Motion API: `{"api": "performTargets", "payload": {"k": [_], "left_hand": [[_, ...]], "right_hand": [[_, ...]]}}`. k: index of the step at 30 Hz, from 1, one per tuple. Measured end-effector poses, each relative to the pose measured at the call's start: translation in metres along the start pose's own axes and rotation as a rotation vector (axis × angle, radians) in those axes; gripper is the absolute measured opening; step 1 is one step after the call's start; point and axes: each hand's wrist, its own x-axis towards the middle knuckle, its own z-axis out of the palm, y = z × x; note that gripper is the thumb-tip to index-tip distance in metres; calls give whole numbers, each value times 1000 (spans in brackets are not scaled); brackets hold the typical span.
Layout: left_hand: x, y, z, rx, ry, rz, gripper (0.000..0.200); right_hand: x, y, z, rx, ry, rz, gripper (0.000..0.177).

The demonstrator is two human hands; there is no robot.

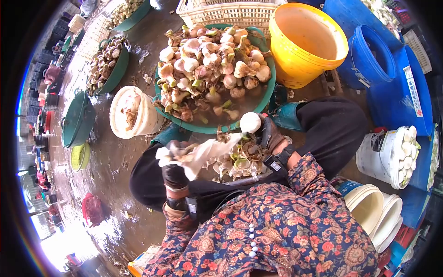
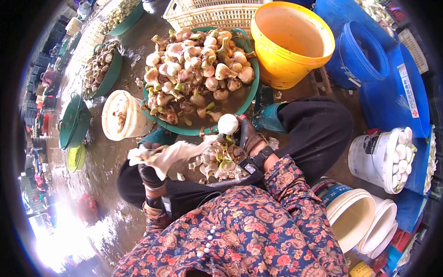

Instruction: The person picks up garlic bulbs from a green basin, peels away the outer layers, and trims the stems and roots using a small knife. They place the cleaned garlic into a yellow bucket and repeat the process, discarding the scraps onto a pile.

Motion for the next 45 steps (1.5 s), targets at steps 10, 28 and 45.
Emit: {"api": "performTargets", "payload": {"k": [10, 28, 45], "left_hand": [[126, -68, -58, 1747, -318, 231, 53], [108, -93, -3, 1345, -354, 141, 45], [77, -91, -9, 1395, -211, 43, 58]], "right_hand": [[-43, -83, 62, 289, -358, -214, 51], [2, 4, 31, -1449, 263, -663, 49], [-19, 6, 40, -456, -144, 196, 46]]}}
